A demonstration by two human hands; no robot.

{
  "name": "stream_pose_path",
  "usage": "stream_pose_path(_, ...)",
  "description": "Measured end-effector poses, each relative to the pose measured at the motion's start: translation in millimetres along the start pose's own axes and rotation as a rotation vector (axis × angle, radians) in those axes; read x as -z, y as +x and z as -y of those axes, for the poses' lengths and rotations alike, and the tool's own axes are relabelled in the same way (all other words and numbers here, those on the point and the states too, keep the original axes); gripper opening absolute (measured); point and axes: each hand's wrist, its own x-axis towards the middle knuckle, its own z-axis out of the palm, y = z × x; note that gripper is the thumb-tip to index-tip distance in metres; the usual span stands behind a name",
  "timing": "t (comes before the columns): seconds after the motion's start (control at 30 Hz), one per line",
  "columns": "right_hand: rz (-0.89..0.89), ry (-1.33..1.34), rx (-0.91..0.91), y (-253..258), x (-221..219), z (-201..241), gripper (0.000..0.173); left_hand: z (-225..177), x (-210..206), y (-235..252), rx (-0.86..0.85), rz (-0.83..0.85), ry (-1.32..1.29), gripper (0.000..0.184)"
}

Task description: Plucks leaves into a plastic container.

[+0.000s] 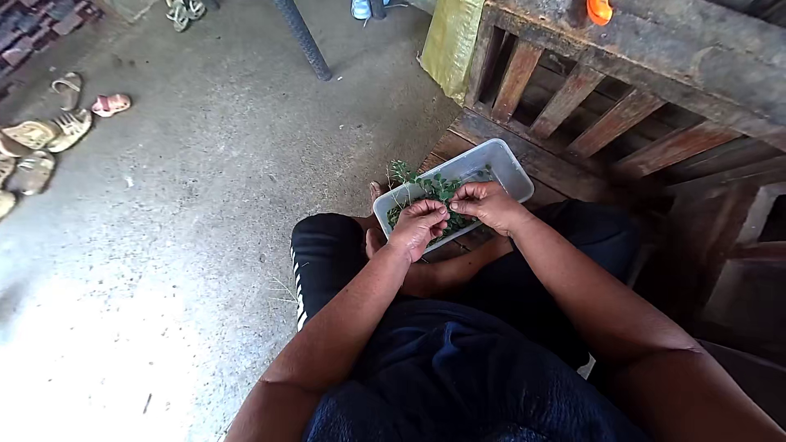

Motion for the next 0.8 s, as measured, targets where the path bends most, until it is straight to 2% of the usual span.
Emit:
stream_pose_path(0.13,-0.078,-0.04,0.123,3,-3,-3,0.005,0,-3,-1,-0.004,-0.028,0.031,0.009)
stream_pose_path(0.23,-0.132,-0.008,0.101,5,4,-3,0.006,0,-2,-1,0.003,-0.039,0.016,0.009)
stream_pose_path(0.33,0.023,-0.048,0.023,2,9,1,0.016,1,-1,0,-0.006,-0.029,-0.015,0.01)
stream_pose_path(0.4,0.113,-0.104,0.043,1,6,2,0.019,0,-1,-1,-0.015,-0.018,-0.031,0.01)
stream_pose_path(0.5,0.102,-0.167,0.079,1,1,2,0.005,-1,-1,-2,-0.021,-0.017,-0.033,0.009)
stream_pose_path(0.57,0.082,-0.163,0.087,0,3,2,0.006,-1,0,-1,-0.017,-0.029,-0.046,0.009)
stream_pose_path(0.67,0.058,-0.091,0.001,0,4,4,0.01,0,1,0,-0.018,-0.041,-0.047,0.007)
stream_pose_path(0.73,0.038,0.065,-0.12,0,5,7,0.019,1,1,0,-0.035,-0.04,-0.025,0.006)
stream_pose_path(0.8,0.05,0.202,-0.166,-1,6,8,0.018,2,1,0,-0.05,-0.04,0.004,0.005)
